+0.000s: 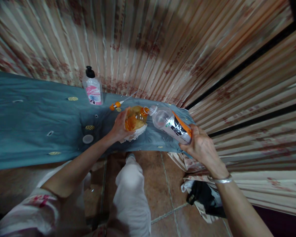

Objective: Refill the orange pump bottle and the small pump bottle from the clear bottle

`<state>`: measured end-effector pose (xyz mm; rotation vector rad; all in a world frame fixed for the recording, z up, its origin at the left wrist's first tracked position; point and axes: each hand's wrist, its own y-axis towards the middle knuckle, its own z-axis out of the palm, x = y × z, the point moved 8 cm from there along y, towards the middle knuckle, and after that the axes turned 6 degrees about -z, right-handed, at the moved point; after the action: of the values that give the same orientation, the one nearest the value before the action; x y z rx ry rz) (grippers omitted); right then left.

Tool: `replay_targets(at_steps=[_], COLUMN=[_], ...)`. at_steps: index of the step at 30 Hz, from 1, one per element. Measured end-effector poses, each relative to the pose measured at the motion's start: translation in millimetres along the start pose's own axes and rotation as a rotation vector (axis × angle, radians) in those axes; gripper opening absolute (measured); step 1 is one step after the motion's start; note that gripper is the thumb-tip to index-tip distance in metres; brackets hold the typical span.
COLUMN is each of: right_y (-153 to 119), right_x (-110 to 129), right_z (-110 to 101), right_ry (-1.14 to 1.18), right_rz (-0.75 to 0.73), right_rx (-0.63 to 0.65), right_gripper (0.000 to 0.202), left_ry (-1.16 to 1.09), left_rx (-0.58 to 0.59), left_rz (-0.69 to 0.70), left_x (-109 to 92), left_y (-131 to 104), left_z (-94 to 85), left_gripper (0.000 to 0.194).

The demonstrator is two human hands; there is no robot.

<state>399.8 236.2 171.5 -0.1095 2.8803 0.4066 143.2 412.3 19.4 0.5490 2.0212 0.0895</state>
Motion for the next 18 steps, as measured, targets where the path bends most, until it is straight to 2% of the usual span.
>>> replay_targets(at_steps=[18], right_y=[0.2], right_x=[-2.4], right_z=[0.7], right_ry=[-0.009], right_rz=[0.012], right_rx=[0.012], right_gripper=[0.070], left_ry=[0.015], left_rx=[-0.033], left_rz=[0.020], left_x=[1.8], left_y=[0.6], left_z=[2.1], left_gripper=[0.109])
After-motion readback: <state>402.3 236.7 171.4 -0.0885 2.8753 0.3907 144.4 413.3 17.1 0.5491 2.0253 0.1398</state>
